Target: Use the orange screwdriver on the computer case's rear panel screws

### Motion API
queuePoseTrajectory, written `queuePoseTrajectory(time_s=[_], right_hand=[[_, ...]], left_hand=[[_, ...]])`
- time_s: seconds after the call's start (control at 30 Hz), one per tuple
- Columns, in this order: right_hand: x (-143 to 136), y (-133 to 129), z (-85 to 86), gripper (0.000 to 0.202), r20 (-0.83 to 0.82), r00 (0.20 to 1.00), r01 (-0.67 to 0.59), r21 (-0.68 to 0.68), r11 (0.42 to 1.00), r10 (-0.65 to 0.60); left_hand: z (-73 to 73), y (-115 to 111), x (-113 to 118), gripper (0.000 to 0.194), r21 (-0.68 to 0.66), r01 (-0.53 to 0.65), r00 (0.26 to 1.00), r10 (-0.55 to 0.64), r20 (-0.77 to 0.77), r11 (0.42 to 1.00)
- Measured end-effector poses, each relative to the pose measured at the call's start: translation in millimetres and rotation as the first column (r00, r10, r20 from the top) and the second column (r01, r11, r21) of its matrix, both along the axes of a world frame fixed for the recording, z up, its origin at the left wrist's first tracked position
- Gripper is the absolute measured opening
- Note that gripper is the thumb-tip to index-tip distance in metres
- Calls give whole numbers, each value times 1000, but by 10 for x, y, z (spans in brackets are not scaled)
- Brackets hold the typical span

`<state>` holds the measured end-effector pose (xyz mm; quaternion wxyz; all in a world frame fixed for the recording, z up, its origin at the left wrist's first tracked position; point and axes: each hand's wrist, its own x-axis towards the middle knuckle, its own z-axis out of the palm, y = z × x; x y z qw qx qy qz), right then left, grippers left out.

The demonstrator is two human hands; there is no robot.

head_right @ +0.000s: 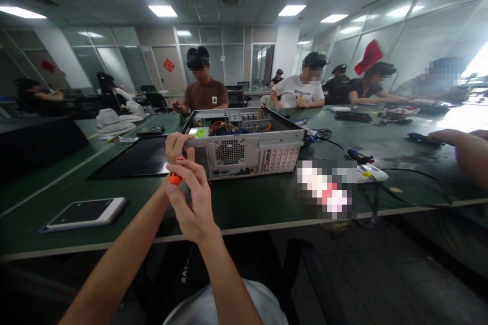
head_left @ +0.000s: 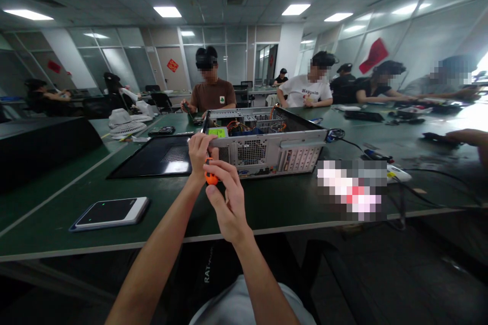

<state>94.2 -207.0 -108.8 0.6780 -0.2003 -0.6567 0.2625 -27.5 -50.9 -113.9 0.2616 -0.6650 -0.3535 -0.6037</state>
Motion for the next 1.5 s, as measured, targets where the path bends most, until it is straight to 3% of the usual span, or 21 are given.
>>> queuePoseTrajectory(time_s=[0.2,0.33,0.5,0.7,0.8,1.03,1.2,1.37,1.5], right_hand=[[-88,31,-50,19,7,994,107,-11,994,-107],[-129,29,-70,39,-79,993,86,-17,996,-88],[-104,5,-68,22,-17,993,113,-15,993,-113],[-103,3,-101,40,-46,999,28,-11,1000,-29],[-93,-12,-100,31,-32,999,-11,-2,1000,10],[-62,-69,-75,33,47,993,111,11,994,-111],[-100,-23,-102,21,42,992,120,9,993,-120],[-100,7,-85,36,-29,996,86,34,996,-85],[-54,-2,-73,24,-5,995,101,39,994,-101]], left_hand=[[8,41,7,32,39,-44,999,44,3,998],[5,60,8,35,2,-65,998,65,11,998],[0,79,5,37,4,-34,999,33,26,999],[-20,29,-4,27,-27,-23,1000,24,8,999],[-10,-12,-1,23,-30,-14,1000,14,1,999],[22,-64,24,23,-19,38,999,-38,13,999],[-15,27,26,33,-19,15,999,-14,52,1000],[-50,128,6,35,15,8,998,-9,57,1000],[-40,107,2,36,21,-6,999,5,46,1000]])
